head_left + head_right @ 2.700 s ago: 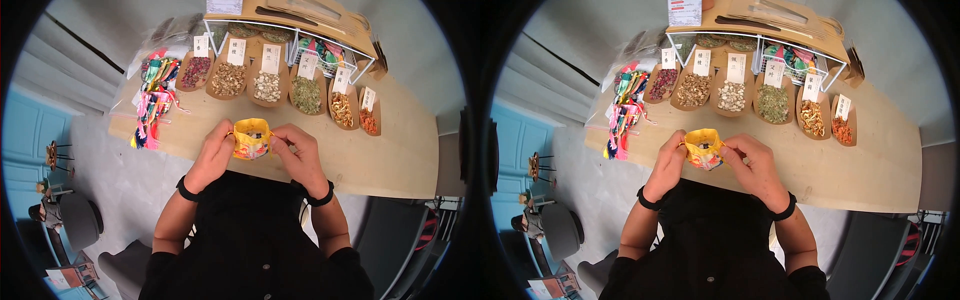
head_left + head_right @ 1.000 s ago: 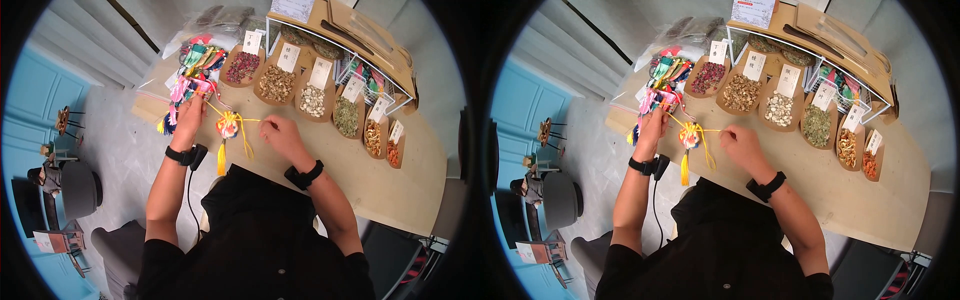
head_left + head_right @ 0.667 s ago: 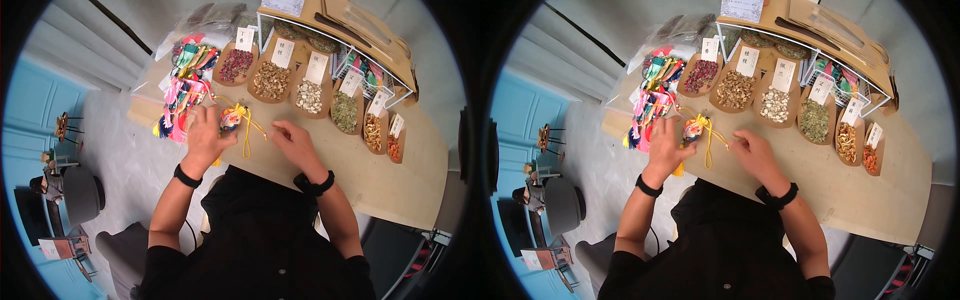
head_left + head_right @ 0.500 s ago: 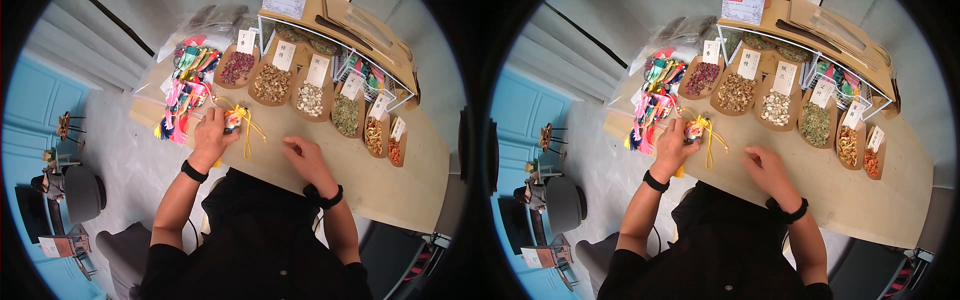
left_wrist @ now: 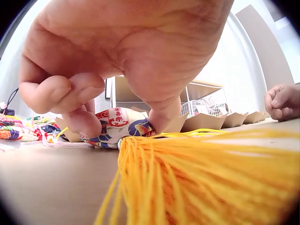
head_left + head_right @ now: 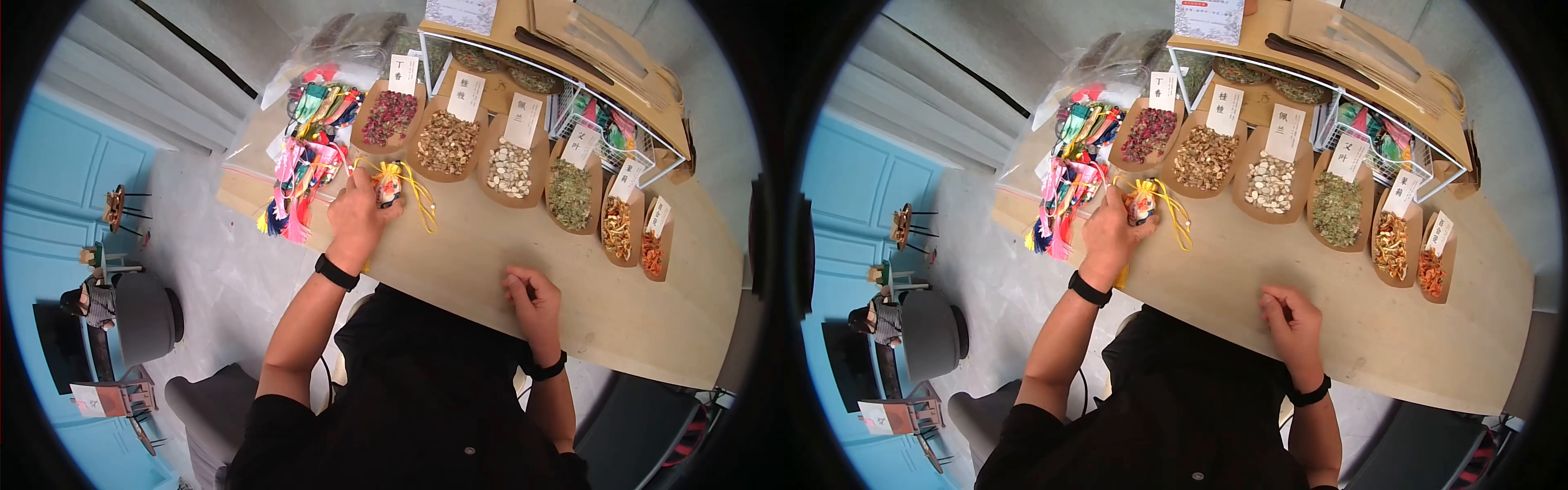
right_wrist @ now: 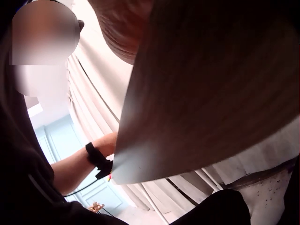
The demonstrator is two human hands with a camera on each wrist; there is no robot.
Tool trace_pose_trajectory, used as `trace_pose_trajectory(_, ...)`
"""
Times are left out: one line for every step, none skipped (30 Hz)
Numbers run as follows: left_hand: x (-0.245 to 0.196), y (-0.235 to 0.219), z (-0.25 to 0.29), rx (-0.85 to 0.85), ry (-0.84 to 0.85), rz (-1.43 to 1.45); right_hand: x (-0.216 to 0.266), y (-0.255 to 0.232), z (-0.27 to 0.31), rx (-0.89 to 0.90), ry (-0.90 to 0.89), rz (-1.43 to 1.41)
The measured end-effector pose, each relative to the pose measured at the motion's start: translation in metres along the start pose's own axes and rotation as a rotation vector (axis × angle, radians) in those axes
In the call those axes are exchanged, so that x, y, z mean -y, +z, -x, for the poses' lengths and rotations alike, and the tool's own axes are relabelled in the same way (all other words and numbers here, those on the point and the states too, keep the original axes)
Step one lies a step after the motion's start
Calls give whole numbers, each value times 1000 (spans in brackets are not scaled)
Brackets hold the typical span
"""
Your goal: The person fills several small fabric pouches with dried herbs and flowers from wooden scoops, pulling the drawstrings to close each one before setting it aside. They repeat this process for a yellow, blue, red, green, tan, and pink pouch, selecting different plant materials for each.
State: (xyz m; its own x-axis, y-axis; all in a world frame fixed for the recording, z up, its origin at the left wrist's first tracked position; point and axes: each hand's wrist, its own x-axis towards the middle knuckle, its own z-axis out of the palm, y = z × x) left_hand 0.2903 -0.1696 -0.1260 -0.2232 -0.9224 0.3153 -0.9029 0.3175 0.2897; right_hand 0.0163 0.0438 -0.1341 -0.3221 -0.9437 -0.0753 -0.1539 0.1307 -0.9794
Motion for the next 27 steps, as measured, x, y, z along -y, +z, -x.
trace_pose_trajectory(1,-1,1,-6,8,0,-1,3,0,-7,-64,81)
trace_pose_trajectory(2,-2,2,-7,5,-4,-1,6,0,-10,-129,161)
trace_pose_trajectory(2,-2,2,-9,1,-10,1,9,0,-26,-146,174)
trace_pose_trajectory(2,-3,3,-11,-4,-14,6,10,0,-42,-164,188)
trace_pose_trajectory(2,-3,4,-18,-2,-24,8,11,-1,-60,-183,204)
trace_pose_trajectory(3,-3,4,-15,-4,-34,8,12,-2,-61,-187,203)
trace_pose_trajectory(3,-3,4,-11,-6,-41,8,11,-2,-61,-190,203)
trace_pose_trajectory(3,-3,5,-6,-8,-48,7,11,-2,-62,-193,204)
trace_pose_trajectory(3,-1,5,-7,-8,-54,8,11,-2,-67,-197,217)
trace_pose_trajectory(2,-1,5,-7,-9,-46,10,12,-2,-72,-202,228)
trace_pose_trajectory(2,-1,5,-8,-10,-41,11,13,-2,-75,-209,237)
trace_pose_trajectory(2,-2,5,-10,-11,-36,11,14,-2,-68,-198,241)
trace_pose_trajectory(1,-3,4,3,-25,-37,10,13,-1,-63,-186,245)
trace_pose_trajectory(3,-8,5,-25,-20,-8,9,12,0,-60,-174,250)
trace_pose_trajectory(3,-13,4,-52,-13,23,8,13,-1,-68,-187,250)
trace_pose_trajectory(2,-19,2,-79,-4,56,8,13,-1,-79,-199,252)
trace_pose_trajectory(3,-36,-3,-89,-12,83,7,13,-1,-91,-209,255)
trace_pose_trajectory(18,-43,-9,-125,-13,84,6,12,-1,-85,-205,253)
trace_pose_trajectory(36,-49,-18,-162,-13,85,5,11,-1,-81,-199,252)
trace_pose_trajectory(56,-54,-27,-211,-44,36,4,11,-1,-76,-194,252)
trace_pose_trajectory(77,-60,-38,-261,-76,-15,4,11,-1,-78,-199,246)
trace_pose_trajectory(96,-67,-47,-249,-91,-81,5,12,-1,-79,-205,240)
trace_pose_trajectory(118,-68,-56,-144,-171,-110,5,13,-1,-79,-211,233)
trace_pose_trajectory(137,-67,-61,-95,-160,-116,6,12,-2,-72,-220,242)
trace_pose_trajectory(154,-63,-66,-46,-148,-122,5,12,-2,-67,-228,250)
trace_pose_trajectory(171,-59,-71,3,-134,-128,5,12,-2,-63,-236,258)
trace_pose_trajectory(187,-54,-77,117,-182,-97,6,12,-2,-68,-233,255)
